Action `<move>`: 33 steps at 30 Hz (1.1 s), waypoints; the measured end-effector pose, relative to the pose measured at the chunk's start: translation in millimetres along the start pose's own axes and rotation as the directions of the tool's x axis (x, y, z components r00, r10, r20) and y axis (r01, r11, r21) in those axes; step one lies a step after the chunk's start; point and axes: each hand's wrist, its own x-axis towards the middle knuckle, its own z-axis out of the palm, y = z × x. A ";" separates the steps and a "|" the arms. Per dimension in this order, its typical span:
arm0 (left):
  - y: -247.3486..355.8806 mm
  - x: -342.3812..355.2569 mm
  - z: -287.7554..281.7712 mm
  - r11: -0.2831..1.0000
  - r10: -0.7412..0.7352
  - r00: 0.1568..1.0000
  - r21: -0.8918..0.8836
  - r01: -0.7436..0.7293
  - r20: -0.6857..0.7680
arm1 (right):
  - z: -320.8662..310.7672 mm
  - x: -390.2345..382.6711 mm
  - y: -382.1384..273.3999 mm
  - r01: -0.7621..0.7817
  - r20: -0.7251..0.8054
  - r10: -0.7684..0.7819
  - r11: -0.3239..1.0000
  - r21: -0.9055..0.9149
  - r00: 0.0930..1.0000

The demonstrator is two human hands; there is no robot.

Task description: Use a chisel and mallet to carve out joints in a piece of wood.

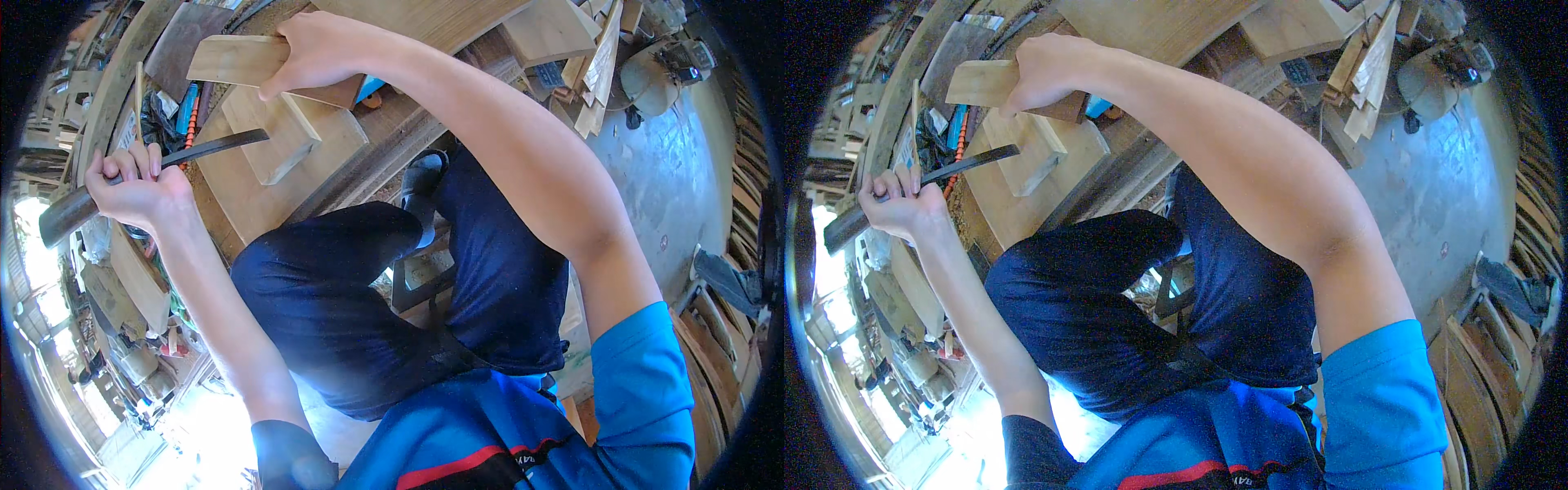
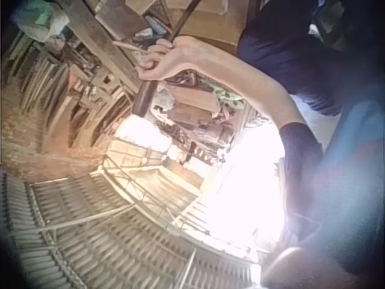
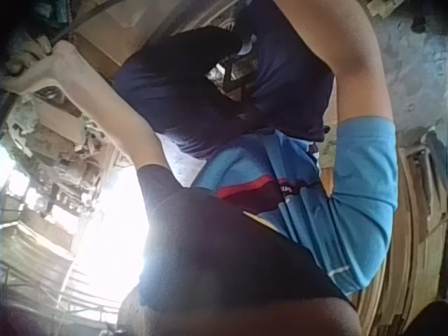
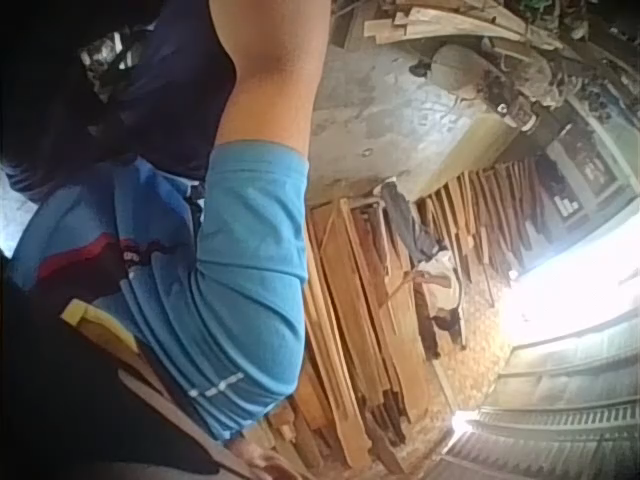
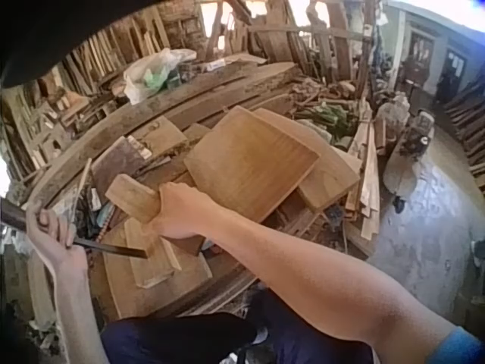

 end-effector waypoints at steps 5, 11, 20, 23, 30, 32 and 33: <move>0.6 -0.5 -0.3 1.000 0.008 1.000 -0.004 -0.008 0.006 | 1.4 0.8 -1.0 0.009 -0.014 -0.009 1.000 -0.014 1.000; -0.8 -0.5 -1.8 1.000 -0.004 1.000 -0.010 0.004 0.026 | 1.1 -1.8 0.7 -0.002 -0.009 0.002 1.000 0.000 1.000; -1.8 6.8 -9.1 1.000 -0.022 0.996 0.021 0.020 0.089 | -3.4 -1.3 -4.1 -0.051 0.040 0.051 0.999 0.001 0.998; -3.6 7.6 -6.6 0.999 -0.026 0.997 0.040 0.023 0.074 | -5.4 -2.0 -2.5 -0.066 0.032 0.066 0.998 0.007 0.997; -1.3 2.2 -2.1 0.995 -0.033 0.992 0.102 0.021 0.120 | -5.8 -3.0 -4.2 -0.070 0.035 0.069 0.997 0.012 0.997; -0.9 0.6 -0.6 0.994 -0.035 0.988 0.112 0.018 0.148 | -4.5 -2.7 -3.5 -0.064 0.020 0.064 0.998 0.009 0.998; -1.1 0.4 -0.6 0.994 -0.034 0.988 0.112 0.017 0.148 | -4.3 -3.3 -2.7 -0.057 0.019 0.057 0.998 0.009 0.998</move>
